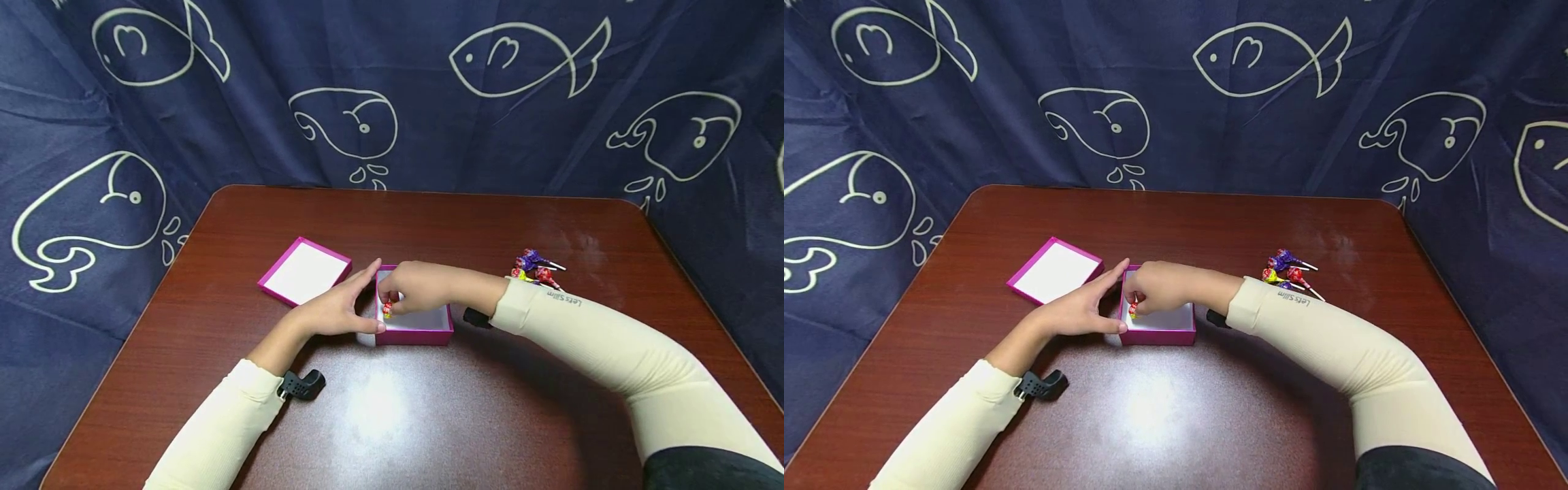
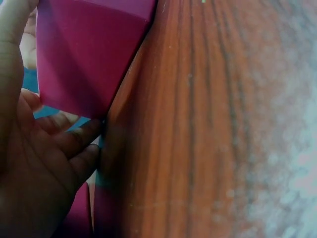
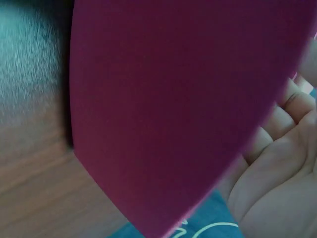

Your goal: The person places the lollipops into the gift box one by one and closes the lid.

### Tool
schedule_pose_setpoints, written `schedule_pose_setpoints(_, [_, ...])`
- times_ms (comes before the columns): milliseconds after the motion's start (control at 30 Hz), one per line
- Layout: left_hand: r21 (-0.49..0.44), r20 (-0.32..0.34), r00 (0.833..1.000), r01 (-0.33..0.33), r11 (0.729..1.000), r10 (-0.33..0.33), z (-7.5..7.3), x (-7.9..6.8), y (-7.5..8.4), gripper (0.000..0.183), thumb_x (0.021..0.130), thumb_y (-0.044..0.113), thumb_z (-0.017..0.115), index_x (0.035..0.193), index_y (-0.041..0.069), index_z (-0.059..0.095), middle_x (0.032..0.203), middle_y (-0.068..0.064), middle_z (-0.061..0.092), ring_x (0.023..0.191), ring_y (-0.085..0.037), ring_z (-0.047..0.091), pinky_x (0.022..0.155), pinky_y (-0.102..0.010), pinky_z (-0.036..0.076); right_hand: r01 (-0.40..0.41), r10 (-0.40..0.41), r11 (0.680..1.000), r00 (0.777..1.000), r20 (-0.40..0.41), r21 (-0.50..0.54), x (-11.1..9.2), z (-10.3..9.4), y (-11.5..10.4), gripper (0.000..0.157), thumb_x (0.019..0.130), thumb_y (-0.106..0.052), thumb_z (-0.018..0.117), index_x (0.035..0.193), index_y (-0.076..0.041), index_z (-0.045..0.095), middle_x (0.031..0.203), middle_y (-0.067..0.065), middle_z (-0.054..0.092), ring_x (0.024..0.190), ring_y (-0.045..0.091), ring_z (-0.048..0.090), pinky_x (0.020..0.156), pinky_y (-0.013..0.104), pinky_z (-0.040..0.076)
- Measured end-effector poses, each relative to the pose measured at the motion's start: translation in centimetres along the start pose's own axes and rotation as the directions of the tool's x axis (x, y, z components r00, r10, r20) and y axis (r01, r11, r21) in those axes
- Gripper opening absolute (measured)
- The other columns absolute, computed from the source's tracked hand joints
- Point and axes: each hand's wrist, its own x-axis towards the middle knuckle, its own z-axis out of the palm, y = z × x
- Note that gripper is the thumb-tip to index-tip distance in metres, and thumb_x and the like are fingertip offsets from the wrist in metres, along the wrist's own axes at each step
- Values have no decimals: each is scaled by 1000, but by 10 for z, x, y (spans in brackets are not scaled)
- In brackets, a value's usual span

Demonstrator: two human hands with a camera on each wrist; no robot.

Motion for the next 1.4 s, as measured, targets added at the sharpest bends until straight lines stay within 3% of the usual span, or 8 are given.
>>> schedule_pose_setpoints(200, [-3,7,1000,-4,1000,4,-1,0,0,113,80,34,83,160,7,7,165,-9,11,149,-18,12,119,-42,17,-50,50,998,999,-7,44,3,6,4,4,88,-12,72,89,-12,68,79,-8,63,71,7,53,66,23,47])
schedule_pose_setpoints(500, [-10,12,1000,-12,1000,12,0,1,-1,116,79,32,85,159,5,6,164,-12,10,149,-21,12,119,-42,17,-151,141,967,988,64,205,11,10,10,6,88,-12,72,92,-11,67,82,-6,67,70,8,57,62,22,47])
schedule_pose_setpoints(767, [-21,19,1000,2,1000,-2,-1,1,1,117,79,31,85,159,5,5,165,-11,9,149,-19,12,119,-42,17,-172,139,918,984,115,357,14,15,16,5,89,-5,70,90,-5,66,77,-2,65,68,8,55,63,21,47])
schedule_pose_setpoints(1033, [-21,19,1000,6,1000,-6,-1,1,1,117,79,33,85,160,5,5,165,-11,9,149,-20,12,119,-42,17,-204,149,885,976,161,418,14,17,17,4,88,-3,68,92,-2,67,77,0,67,71,12,63,68,25,53])
schedule_pose_setpoints(1400, [-13,9,1000,-1,1000,1,0,1,2,118,78,33,86,159,4,5,165,-12,9,149,-21,12,119,-43,17,-184,85,837,974,209,515,14,19,16,10,90,4,62,90,-3,69,77,4,68,72,12,63,70,27,54])
